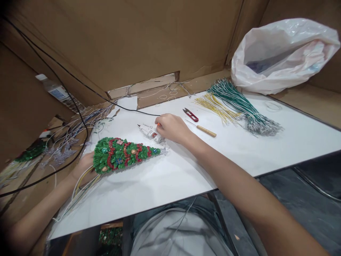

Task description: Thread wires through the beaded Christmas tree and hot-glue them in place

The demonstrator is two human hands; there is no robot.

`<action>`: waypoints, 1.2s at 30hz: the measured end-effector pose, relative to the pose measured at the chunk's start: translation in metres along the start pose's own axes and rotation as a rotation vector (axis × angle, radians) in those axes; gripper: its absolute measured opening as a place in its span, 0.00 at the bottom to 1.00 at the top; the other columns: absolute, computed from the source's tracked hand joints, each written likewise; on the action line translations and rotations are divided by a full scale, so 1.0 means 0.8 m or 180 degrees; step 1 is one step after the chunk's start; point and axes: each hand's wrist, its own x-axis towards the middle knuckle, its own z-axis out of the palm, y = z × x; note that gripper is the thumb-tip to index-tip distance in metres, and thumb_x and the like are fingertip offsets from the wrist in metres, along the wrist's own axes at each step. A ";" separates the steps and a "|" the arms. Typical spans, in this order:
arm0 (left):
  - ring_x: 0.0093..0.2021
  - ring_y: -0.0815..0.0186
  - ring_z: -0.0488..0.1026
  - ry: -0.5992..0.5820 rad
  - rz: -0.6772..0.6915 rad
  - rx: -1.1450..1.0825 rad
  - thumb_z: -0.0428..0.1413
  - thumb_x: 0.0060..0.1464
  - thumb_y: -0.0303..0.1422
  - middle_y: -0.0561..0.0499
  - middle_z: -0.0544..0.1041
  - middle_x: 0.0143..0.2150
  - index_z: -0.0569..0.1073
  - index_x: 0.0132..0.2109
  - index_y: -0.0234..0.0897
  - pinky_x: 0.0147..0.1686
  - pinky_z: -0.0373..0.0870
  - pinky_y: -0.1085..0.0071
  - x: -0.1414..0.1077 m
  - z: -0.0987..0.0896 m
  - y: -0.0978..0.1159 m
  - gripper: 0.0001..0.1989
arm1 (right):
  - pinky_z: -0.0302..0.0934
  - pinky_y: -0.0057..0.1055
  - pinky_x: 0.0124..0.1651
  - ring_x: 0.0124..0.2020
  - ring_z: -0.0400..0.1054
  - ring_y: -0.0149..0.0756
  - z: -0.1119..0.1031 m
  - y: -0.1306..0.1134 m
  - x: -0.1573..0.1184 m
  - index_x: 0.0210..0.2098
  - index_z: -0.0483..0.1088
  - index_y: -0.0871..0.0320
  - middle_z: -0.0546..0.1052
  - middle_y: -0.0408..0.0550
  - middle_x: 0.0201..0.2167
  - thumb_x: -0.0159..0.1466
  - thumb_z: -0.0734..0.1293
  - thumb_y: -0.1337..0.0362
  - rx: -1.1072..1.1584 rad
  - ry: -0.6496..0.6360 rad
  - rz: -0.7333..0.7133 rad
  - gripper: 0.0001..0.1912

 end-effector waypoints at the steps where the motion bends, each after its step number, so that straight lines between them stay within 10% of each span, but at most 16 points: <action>1: 0.50 0.60 0.72 -0.0001 -0.0010 -0.0008 0.48 0.61 0.32 0.41 0.77 0.45 0.73 0.44 0.35 0.50 0.70 0.63 0.000 0.000 0.001 0.10 | 0.52 0.31 0.33 0.39 0.68 0.38 0.000 0.001 0.000 0.37 0.74 0.57 0.77 0.49 0.35 0.58 0.59 0.69 0.0007 0.0003 -0.0005 0.13; 7: 0.48 0.61 0.73 -0.0073 -0.0160 -0.0003 0.47 0.62 0.33 0.43 0.78 0.41 0.74 0.41 0.37 0.48 0.71 0.65 0.000 0.000 0.005 0.11 | 0.57 0.31 0.38 0.39 0.68 0.36 0.002 -0.013 -0.004 0.40 0.74 0.58 0.77 0.47 0.35 0.61 0.60 0.67 0.0484 0.0207 -0.0212 0.13; 15: 0.55 0.59 0.68 -0.0461 -0.0619 -0.0108 0.50 0.59 0.31 0.43 0.77 0.49 0.73 0.48 0.36 0.57 0.63 0.60 -0.009 0.005 0.003 0.12 | 0.63 0.36 0.45 0.44 0.67 0.37 0.010 -0.071 -0.023 0.47 0.72 0.59 0.74 0.52 0.44 0.65 0.59 0.64 0.1377 0.0408 -0.1894 0.15; 29: 0.44 0.61 0.72 -0.0348 -0.0287 0.0111 0.45 0.60 0.28 0.42 0.74 0.52 0.70 0.53 0.37 0.47 0.69 0.62 -0.003 0.001 0.008 0.17 | 0.64 0.39 0.50 0.51 0.65 0.39 0.018 -0.074 -0.030 0.52 0.69 0.61 0.71 0.57 0.50 0.67 0.57 0.62 0.1319 0.0158 -0.2042 0.18; 36: 0.41 0.61 0.71 -0.0433 -0.0262 0.0228 0.45 0.60 0.27 0.44 0.77 0.41 0.75 0.39 0.37 0.46 0.68 0.62 -0.005 0.000 0.009 0.13 | 0.64 0.40 0.50 0.50 0.65 0.38 0.021 -0.067 -0.030 0.53 0.68 0.58 0.71 0.55 0.50 0.66 0.58 0.63 0.1676 0.0079 -0.2029 0.17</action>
